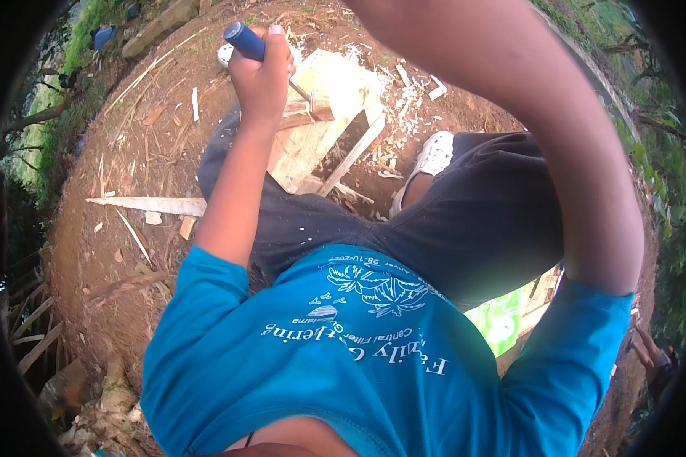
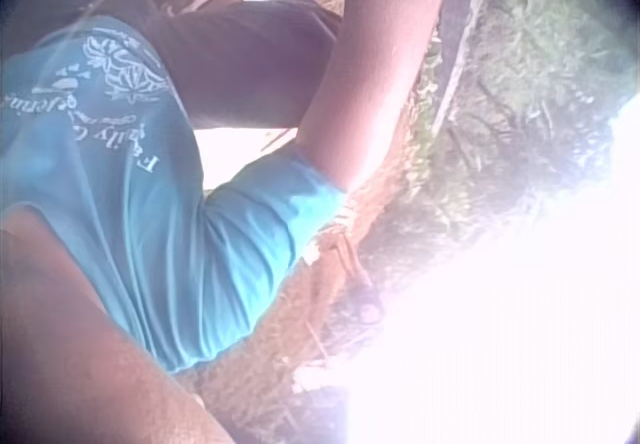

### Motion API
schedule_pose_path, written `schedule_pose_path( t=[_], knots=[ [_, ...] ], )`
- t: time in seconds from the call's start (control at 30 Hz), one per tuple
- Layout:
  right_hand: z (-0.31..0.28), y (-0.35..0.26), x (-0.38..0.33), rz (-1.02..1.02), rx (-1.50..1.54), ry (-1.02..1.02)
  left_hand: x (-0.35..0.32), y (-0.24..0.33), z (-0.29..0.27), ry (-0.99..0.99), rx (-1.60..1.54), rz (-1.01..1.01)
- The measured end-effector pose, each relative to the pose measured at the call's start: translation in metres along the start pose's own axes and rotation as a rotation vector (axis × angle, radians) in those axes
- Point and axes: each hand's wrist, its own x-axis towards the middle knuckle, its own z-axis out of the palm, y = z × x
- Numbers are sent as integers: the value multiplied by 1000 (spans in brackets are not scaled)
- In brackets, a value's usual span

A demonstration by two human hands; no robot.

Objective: The person carves a piece of wood using a small knife and then uses a chisel and hammer to create a rectangular hole.

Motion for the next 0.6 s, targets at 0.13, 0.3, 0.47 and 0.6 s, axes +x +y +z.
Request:
schedule_pose_path(
  t=[0.13, 0.3, 0.47, 0.6],
  knots=[
    [12, -4, -7, -169, -60, 54, 0, 0, 3, 20, -23, 11],
    [1, -16, -1, -106, -130, -52, -3, 3, -2, 40, 15, -18],
    [10, 11, 3, 63, -157, -266, -1, 5, 4, 39, -50, -12],
    [3, -4, -12, 58, -238, -92, -8, 10, 9, 140, -200, -82]
  ],
)
